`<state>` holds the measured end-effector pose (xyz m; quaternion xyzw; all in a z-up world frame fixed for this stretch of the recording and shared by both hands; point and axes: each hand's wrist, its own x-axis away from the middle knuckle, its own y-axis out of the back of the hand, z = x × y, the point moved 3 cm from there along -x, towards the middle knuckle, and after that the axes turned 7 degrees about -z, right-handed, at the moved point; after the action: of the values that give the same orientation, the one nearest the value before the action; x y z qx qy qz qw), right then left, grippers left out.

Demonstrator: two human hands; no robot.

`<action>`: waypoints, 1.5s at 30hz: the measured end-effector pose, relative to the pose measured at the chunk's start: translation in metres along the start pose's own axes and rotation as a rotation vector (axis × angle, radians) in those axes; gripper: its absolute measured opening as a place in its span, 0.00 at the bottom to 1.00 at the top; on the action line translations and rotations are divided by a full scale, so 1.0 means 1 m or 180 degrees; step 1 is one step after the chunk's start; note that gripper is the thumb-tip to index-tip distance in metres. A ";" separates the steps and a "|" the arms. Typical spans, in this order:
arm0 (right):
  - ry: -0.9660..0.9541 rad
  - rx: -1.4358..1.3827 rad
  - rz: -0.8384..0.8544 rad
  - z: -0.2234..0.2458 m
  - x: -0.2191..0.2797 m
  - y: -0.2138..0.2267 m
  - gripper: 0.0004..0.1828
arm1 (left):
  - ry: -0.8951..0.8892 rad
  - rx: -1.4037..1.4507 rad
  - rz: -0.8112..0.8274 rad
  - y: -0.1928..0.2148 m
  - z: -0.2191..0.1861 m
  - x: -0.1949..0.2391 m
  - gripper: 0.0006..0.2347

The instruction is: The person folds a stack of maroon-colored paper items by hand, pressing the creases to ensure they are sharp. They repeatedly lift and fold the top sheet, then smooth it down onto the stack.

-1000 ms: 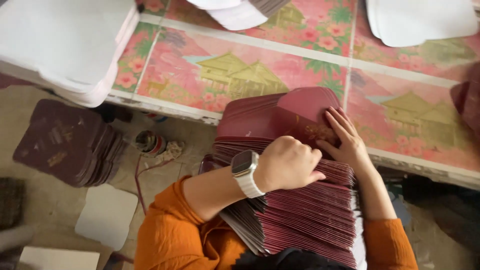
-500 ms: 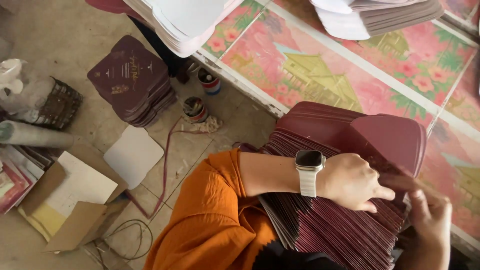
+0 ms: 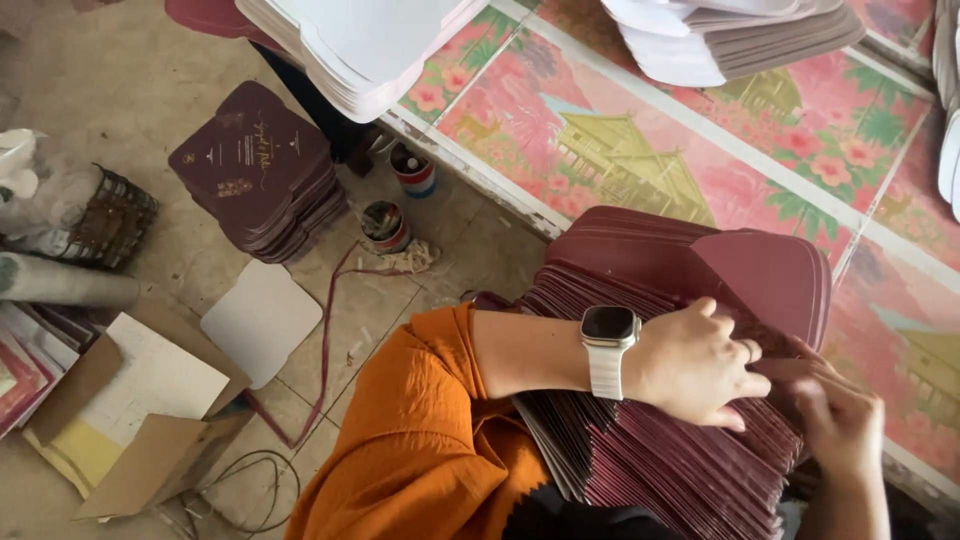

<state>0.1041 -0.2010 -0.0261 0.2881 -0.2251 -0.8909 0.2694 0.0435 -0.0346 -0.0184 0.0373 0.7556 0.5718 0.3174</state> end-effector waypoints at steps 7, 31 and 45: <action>0.0472 0.1328 -0.0120 -0.035 -0.003 -0.016 0.28 | -0.0129 0.0349 -0.0349 0.009 -0.006 0.009 0.24; -0.0066 -0.0532 0.0080 -0.020 -0.007 0.013 0.07 | -0.0561 0.0418 0.0432 0.052 -0.004 0.004 0.13; 0.0486 0.1141 -0.0469 -0.040 -0.002 -0.011 0.16 | -0.0443 0.0647 0.0218 0.026 0.005 0.008 0.18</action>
<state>0.1273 -0.2011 -0.0609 0.4138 -0.3373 -0.8294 0.1642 0.0317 -0.0185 0.0009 0.1346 0.7841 0.4988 0.3439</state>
